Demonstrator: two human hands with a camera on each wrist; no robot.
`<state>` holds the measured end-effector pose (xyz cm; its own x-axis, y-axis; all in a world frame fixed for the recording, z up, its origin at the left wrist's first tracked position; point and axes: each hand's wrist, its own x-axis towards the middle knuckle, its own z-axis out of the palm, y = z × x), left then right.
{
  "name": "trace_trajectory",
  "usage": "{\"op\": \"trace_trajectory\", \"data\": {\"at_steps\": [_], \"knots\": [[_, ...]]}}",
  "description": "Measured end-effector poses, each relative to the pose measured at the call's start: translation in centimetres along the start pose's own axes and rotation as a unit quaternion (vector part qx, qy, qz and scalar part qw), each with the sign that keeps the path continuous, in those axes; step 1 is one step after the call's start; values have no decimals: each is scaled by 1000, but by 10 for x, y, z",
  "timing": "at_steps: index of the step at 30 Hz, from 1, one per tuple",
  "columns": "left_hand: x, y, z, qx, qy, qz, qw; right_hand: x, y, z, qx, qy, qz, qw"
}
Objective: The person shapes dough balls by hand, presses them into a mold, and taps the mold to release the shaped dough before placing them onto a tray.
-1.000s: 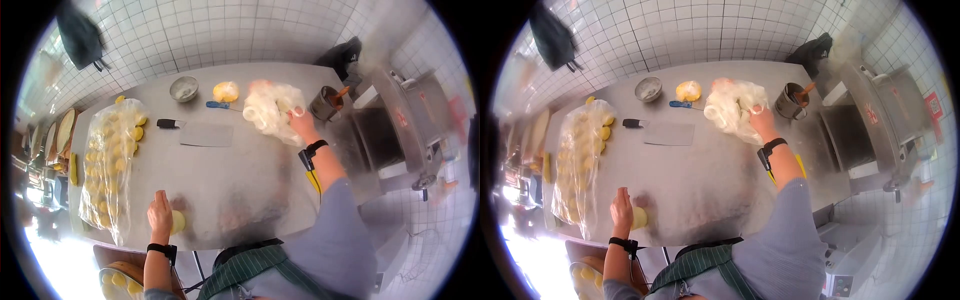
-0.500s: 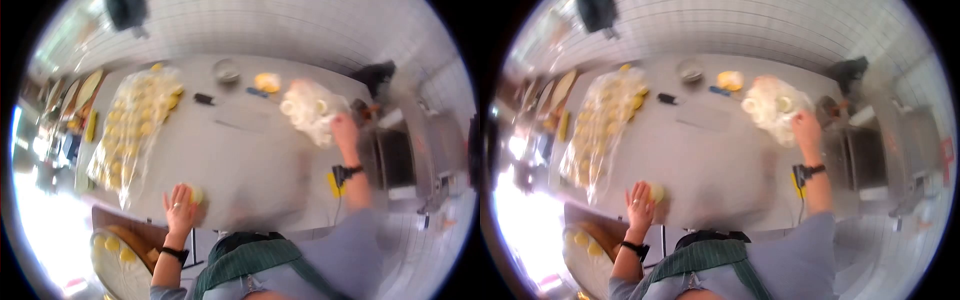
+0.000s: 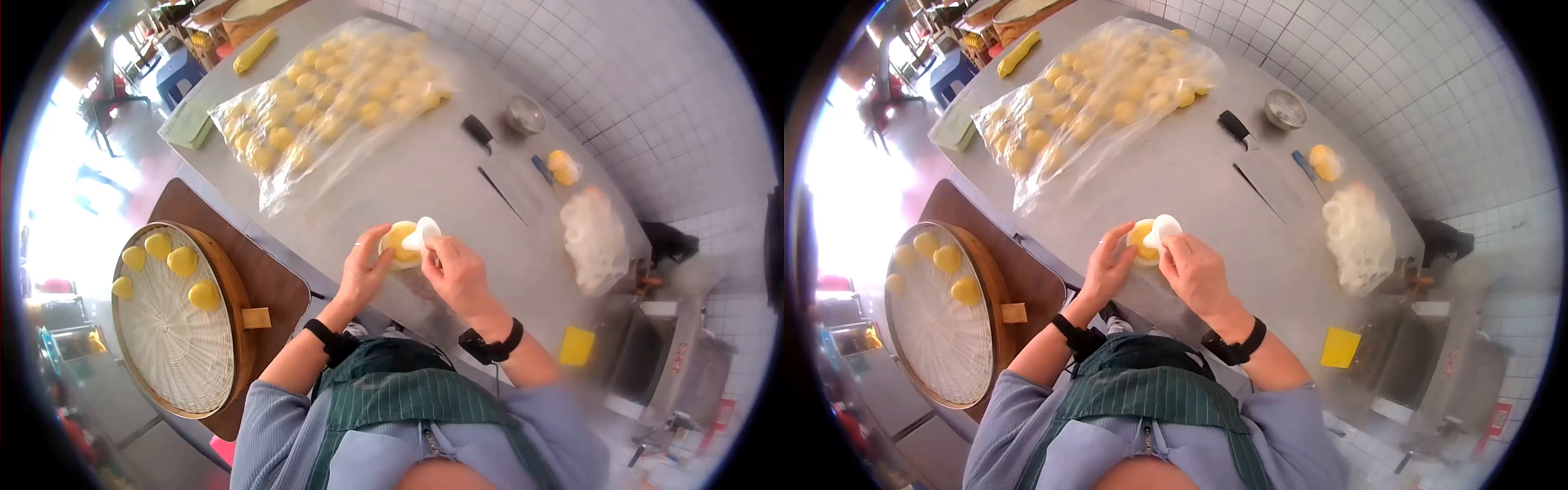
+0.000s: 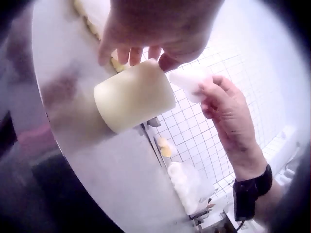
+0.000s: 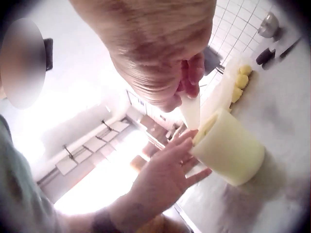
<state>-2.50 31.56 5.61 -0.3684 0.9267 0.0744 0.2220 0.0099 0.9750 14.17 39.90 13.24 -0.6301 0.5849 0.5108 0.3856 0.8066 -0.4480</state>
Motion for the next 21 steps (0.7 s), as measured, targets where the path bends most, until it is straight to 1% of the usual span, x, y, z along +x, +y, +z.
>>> {"op": "trace_trajectory", "data": {"at_steps": [1,2,5,9,15,17,18,20,21], "knots": [[0,-2,2,2,5,25,1000,2,-4,2,-15,-24,12,1000],[-1,-3,3,-8,8,20,1000,4,-7,3,-32,-49,25,998],[-2,4,4,-24,9,10,1000,12,-15,1,-74,-87,-4,993],[-1,3,5,-40,19,14,999,17,-21,-2,-103,-101,-19,989],[0,5,4,-40,21,20,999,18,-24,4,-127,-127,8,984],[0,4,4,-42,19,19,999,20,-24,10,-137,-158,30,977],[1,3,5,-46,20,23,998,22,-24,11,-138,-158,32,977],[1,1,4,-52,19,26,998,27,-24,12,-132,-204,48,969],[2,1,3,-46,13,15,999,29,-23,13,-134,-207,48,968]]}}
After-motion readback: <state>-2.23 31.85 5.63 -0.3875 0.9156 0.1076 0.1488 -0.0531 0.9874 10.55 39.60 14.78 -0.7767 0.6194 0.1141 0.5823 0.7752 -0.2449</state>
